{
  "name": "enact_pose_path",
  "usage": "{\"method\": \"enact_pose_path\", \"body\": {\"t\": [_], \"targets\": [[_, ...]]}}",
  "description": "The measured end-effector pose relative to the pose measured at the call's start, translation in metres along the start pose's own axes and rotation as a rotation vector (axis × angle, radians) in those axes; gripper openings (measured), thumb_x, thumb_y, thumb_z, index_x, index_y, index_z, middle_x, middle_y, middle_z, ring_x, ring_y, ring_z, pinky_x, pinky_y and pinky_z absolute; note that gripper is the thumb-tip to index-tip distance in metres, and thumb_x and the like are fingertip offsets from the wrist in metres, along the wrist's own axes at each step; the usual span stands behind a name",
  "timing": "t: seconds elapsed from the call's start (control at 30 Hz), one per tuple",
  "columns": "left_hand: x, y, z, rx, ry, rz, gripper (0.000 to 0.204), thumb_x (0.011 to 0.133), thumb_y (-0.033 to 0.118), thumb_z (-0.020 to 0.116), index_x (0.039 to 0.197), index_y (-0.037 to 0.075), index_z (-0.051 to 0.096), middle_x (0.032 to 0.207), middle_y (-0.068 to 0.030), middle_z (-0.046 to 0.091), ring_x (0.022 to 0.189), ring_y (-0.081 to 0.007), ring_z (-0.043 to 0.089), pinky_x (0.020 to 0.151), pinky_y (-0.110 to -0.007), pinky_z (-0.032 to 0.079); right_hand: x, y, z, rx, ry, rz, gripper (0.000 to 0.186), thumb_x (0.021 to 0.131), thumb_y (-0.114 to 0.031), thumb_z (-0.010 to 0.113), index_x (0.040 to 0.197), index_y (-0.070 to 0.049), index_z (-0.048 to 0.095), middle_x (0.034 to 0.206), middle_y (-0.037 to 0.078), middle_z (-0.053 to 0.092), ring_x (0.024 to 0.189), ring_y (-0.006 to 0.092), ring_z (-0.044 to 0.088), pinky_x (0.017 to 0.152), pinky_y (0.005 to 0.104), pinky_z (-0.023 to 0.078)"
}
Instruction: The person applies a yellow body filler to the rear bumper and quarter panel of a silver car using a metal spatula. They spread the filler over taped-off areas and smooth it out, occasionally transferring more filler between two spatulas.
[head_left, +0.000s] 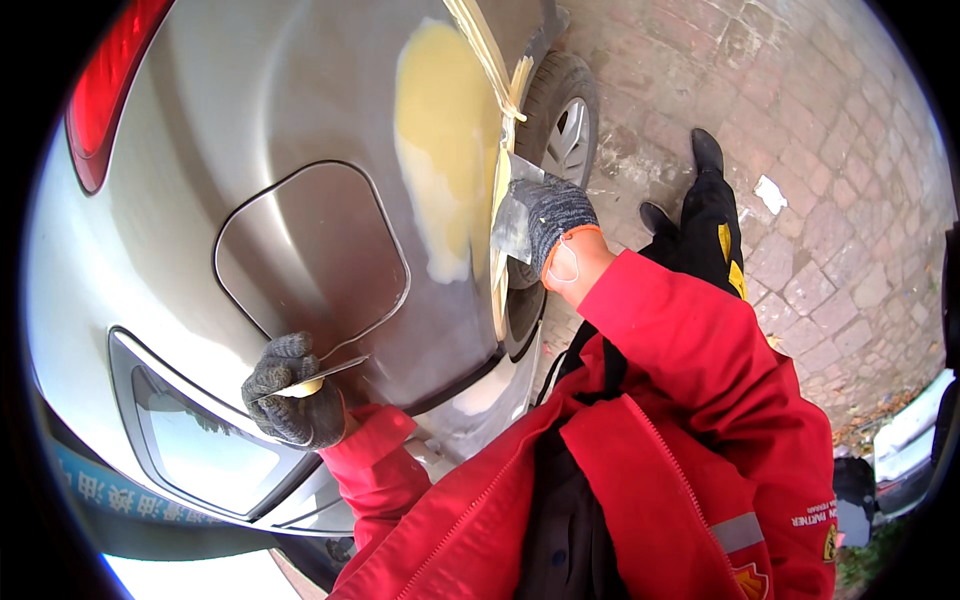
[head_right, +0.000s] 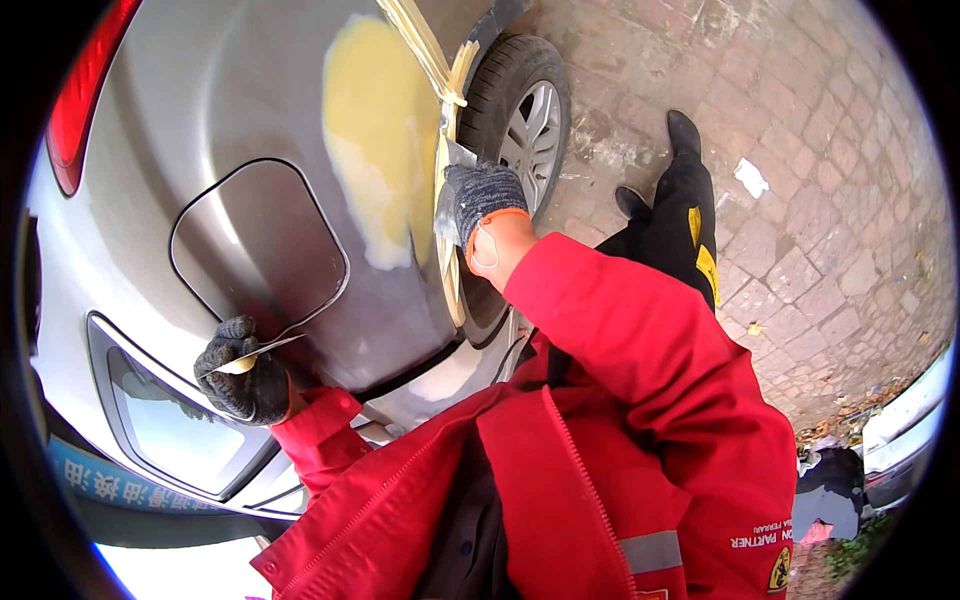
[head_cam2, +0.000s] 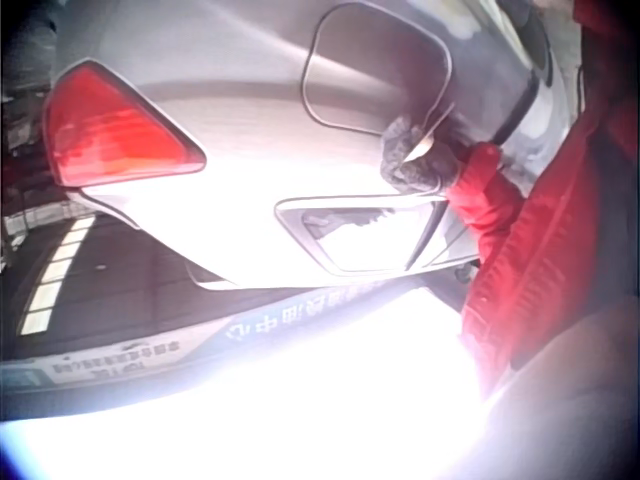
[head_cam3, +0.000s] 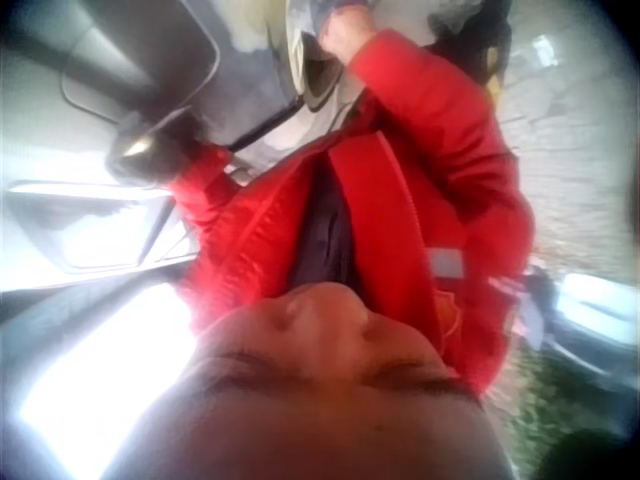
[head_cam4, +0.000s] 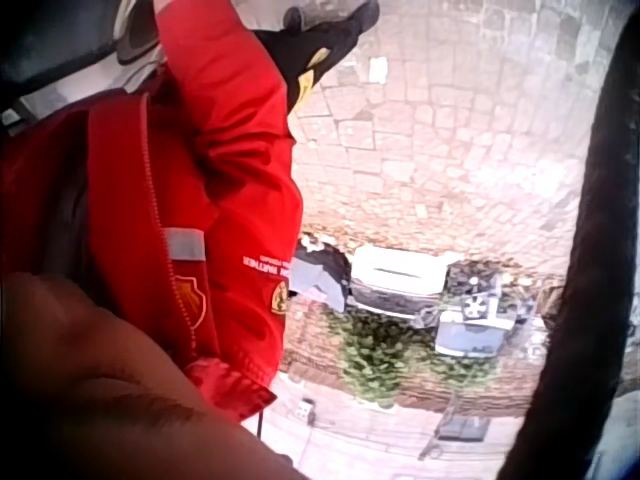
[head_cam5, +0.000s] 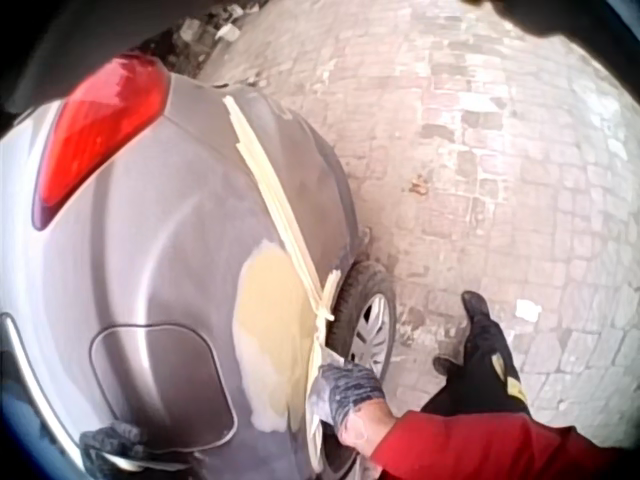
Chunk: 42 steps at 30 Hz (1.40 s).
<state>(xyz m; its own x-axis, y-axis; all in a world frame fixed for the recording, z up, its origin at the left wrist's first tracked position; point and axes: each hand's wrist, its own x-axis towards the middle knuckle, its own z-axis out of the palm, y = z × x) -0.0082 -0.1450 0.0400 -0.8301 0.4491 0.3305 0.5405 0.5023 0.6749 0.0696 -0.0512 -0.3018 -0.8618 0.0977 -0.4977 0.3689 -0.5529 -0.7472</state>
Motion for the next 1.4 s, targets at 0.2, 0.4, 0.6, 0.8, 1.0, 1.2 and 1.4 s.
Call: {"method": "enact_pose_path", "body": {"t": [0.2, 0.4, 0.6, 0.8, 1.0, 1.2, 1.4], "targets": [[0.004, 0.001, 0.001, 0.144, -0.030, 0.025, 0.012, 0.087, 0.003, 0.064, 0.096, 0.001, 0.056, 0.084, -0.0204, 0.066, 0.082, -0.0334, 0.065, 0.073, -0.040, 0.056, 0.010, 0.010, 0.003, 0.113, -0.119, 0.055, 0.021, 0.095, -0.011, 0.042, 0.105, -0.005, 0.059, 0.091, 0.010, 0.065, 0.080, 0.0261, 0.062, 0.071, 0.0409, 0.051], [-0.001, 0.002, -0.001, 0.245, -0.043, 0.013, 0.011, 0.089, 0.006, 0.063, 0.096, 0.001, 0.055, 0.085, -0.0216, 0.066, 0.083, -0.0328, 0.065, 0.074, -0.040, 0.056, -0.009, -0.038, 0.004, 0.363, 0.089, 0.118, 0.018, 0.092, -0.012, 0.050, 0.098, -0.004, 0.064, 0.085, 0.010, 0.065, 0.074, 0.0240, 0.061, 0.069, 0.0362, 0.050], [0.002, 0.002, 0.000, 0.119, -0.004, -0.029, 0.012, 0.091, 0.009, 0.062, 0.096, 0.001, 0.055, 0.081, -0.0189, 0.064, 0.080, -0.0320, 0.065, 0.074, -0.042, 0.056, -0.025, -0.150, 0.019, 0.478, 0.300, 0.350, 0.026, 0.089, -0.010, 0.061, 0.112, 0.003, 0.064, 0.089, 0.005, 0.063, 0.078, 0.0125, 0.052, 0.073, 0.0268, 0.046], [0.001, 0.005, 0.004, 0.163, 0.029, 0.000, 0.014, 0.092, 0.013, 0.057, 0.096, 0.000, 0.053, 0.078, -0.0153, 0.062, 0.078, -0.0309, 0.065, 0.074, -0.043, 0.055, -0.064, -0.139, 0.033, 0.230, 0.308, 0.105, 0.030, 0.092, -0.012, 0.060, 0.119, 0.001, 0.060, 0.097, 0.007, 0.062, 0.088, 0.0148, 0.057, 0.080, 0.0276, 0.047], [0.003, 0.010, 0.005, 0.125, 0.078, -0.113, 0.027, 0.098, 0.027, 0.052, 0.092, 0.001, 0.053, 0.075, -0.0155, 0.062, 0.077, -0.0312, 0.064, 0.076, -0.044, 0.053, -0.042, -0.094, -0.021, 0.933, 0.218, 0.343, 0.021, 0.093, -0.014, 0.057, 0.109, -0.004, 0.064, 0.093, 0.007, 0.066, 0.082, 0.0202, 0.061, 0.070, 0.0325, 0.049], [0.003, 0.011, 0.006, 0.168, 0.073, -0.126, 0.031, 0.099, 0.029, 0.049, 0.091, 0.000, 0.054, 0.073, -0.0158, 0.062, 0.077, -0.0313, 0.064, 0.076, -0.045, 0.053, -0.011, -0.078, -0.032, -0.730, -0.073, -0.021, 0.024, 0.088, -0.011, 0.055, 0.109, -0.003, 0.064, 0.100, 0.012, 0.068, 0.093, 0.0249, 0.065, 0.083, 0.0341, 0.052], [0.006, 0.013, 0.007, 0.119, 0.072, -0.153, 0.031, 0.099, 0.030, 0.049, 0.091, 0.000, 0.054, 0.073, -0.0160, 0.062, 0.077, -0.0313, 0.064, 0.076, -0.045, 0.053, -0.004, -0.083, -0.028, -0.955, -0.131, -0.174, 0.017, 0.086, -0.014, 0.056, 0.096, -0.003, 0.066, 0.084, 0.010, 0.068, 0.083, 0.0277, 0.065, 0.076, 0.0361, 0.051]]}}
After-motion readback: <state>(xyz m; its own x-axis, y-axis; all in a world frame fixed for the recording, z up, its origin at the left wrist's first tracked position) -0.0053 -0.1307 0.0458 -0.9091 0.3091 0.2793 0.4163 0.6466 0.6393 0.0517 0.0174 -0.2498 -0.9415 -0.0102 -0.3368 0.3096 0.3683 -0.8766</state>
